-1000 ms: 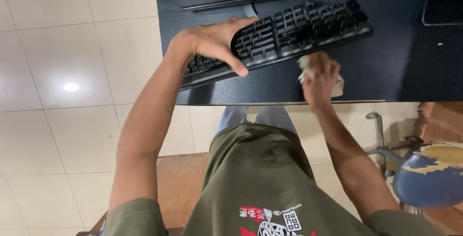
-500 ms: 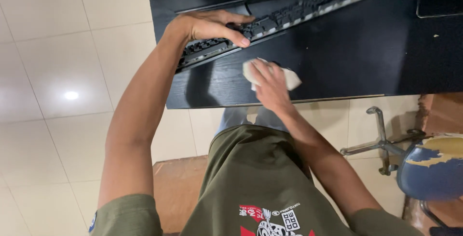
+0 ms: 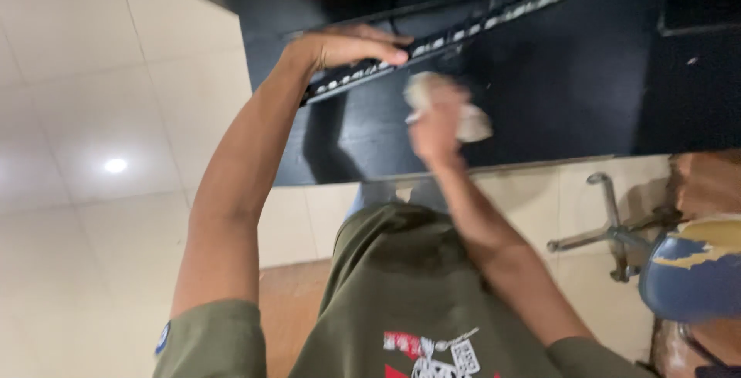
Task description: The person cleans a computer keyboard and monitor with a cloth at an office desk.
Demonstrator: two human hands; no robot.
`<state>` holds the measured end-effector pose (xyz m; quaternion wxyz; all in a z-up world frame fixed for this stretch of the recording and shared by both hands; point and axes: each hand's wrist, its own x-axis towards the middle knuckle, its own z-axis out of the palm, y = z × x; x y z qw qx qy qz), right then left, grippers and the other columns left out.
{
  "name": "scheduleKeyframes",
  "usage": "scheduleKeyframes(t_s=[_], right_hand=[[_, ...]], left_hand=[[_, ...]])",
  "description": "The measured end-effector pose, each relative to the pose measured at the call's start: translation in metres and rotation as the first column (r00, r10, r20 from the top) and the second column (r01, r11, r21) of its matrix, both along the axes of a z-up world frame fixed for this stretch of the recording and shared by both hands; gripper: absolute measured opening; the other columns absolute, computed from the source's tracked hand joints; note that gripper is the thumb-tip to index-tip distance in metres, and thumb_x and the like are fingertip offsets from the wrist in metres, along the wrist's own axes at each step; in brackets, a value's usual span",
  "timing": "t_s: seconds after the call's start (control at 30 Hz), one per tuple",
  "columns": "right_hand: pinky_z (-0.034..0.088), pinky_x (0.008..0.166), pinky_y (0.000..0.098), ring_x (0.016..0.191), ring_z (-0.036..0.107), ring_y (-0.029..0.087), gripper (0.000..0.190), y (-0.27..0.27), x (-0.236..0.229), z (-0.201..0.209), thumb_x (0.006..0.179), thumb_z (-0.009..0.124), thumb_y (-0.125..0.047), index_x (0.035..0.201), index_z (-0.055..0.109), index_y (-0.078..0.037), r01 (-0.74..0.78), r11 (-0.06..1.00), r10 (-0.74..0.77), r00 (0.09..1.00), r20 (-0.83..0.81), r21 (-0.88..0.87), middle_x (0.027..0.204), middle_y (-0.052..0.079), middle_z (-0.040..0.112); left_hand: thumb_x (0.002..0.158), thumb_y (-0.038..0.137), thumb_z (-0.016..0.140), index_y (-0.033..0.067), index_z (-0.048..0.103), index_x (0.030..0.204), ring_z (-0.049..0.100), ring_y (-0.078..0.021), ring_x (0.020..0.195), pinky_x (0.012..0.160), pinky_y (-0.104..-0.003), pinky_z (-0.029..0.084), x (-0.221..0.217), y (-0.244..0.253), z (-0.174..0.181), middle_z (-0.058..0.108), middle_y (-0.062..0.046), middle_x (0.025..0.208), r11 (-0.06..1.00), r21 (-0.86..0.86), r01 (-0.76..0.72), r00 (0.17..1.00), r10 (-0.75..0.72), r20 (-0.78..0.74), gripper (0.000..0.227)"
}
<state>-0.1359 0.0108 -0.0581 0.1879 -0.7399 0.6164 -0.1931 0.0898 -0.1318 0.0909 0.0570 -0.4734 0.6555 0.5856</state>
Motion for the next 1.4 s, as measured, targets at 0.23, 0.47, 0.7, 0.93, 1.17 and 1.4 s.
scheduleKeyframes(t_s=[0.23, 0.47, 0.7, 0.93, 1.17, 1.4], right_hand=[[0.034, 0.113, 0.0522, 0.131, 0.048, 0.044, 0.08, 0.009, 0.037, 0.026, 0.076, 0.073, -0.013, 0.15, 0.045, -0.001, -0.346, 0.932, 0.336, 0.937, -0.098, -0.112, 0.151, 0.017, 0.048], [0.037, 0.108, 0.0525, 0.126, 0.048, 0.043, 0.07, -0.003, 0.022, 0.012, 0.077, 0.076, -0.012, 0.141, 0.051, 0.002, -0.161, 0.987, 0.162, 0.979, -0.122, 0.019, 0.141, 0.019, 0.053], [0.039, 0.11, 0.0499, 0.125, 0.052, 0.035, 0.05, -0.008, 0.041, 0.01, 0.076, 0.072, -0.005, 0.125, 0.062, -0.008, -0.238, 0.97, 0.241, 0.967, -0.087, 0.045, 0.125, 0.013, 0.06], [0.041, 0.08, 0.0538, 0.104, 0.048, 0.041, 0.062, -0.016, 0.035, 0.026, 0.071, 0.073, -0.009, 0.131, 0.063, 0.0, 0.07, 0.992, -0.091, 0.971, -0.221, -0.102, 0.127, 0.019, 0.06], [0.043, 0.092, 0.0551, 0.118, 0.046, 0.041, 0.058, -0.015, 0.04, 0.029, 0.08, 0.076, -0.021, 0.134, 0.059, -0.006, 0.032, 0.989, 0.011, 0.959, -0.284, 0.148, 0.137, 0.014, 0.049], [0.042, 0.094, 0.0555, 0.121, 0.045, 0.042, 0.064, 0.009, 0.067, -0.014, 0.083, 0.07, -0.016, 0.142, 0.051, -0.001, 0.113, 0.993, -0.12, 0.952, -0.282, -0.041, 0.146, 0.02, 0.044]], left_hand=[[0.064, 0.079, 0.057, 0.0364, 0.049, 0.152, 0.041, -0.0329, 0.147, 0.118, -0.055, 0.027, -0.006, -0.001, 0.008, 0.049, -0.008, 0.157, 0.998, 0.057, 0.01, 0.996, -0.016, 0.091, 0.098], [0.068, 0.078, 0.061, 0.03, 0.048, 0.154, 0.036, -0.0333, 0.15, 0.119, -0.05, 0.026, -0.009, 0.006, 0.008, 0.045, -0.01, 0.159, 0.992, 0.02, 0.123, 0.992, -0.123, -0.018, 0.099], [0.071, 0.077, 0.061, 0.0298, 0.049, 0.153, 0.038, -0.0314, 0.15, 0.119, -0.047, 0.027, -0.005, -0.001, 0.012, 0.046, -0.01, 0.16, 0.992, 0.007, 0.123, 0.992, -0.122, -0.022, 0.096], [0.068, 0.076, 0.058, 0.0328, 0.05, 0.153, 0.049, -0.0293, 0.144, 0.118, -0.046, 0.032, -0.002, 0.0, 0.016, 0.062, -0.009, 0.149, 0.996, 0.028, 0.082, 0.997, -0.082, -0.015, 0.096], [0.07, 0.077, 0.062, 0.0298, 0.05, 0.152, 0.041, -0.0304, 0.149, 0.12, -0.047, 0.027, 0.003, 0.002, 0.022, 0.05, -0.008, 0.158, 0.997, 0.014, 0.078, 0.996, -0.077, -0.045, 0.095], [0.07, 0.079, 0.06, 0.0311, 0.048, 0.154, 0.037, -0.0313, 0.151, 0.121, -0.05, 0.025, 0.01, 0.01, 0.018, 0.046, -0.008, 0.161, 0.997, 0.032, 0.064, 0.997, -0.062, -0.05, 0.097]])
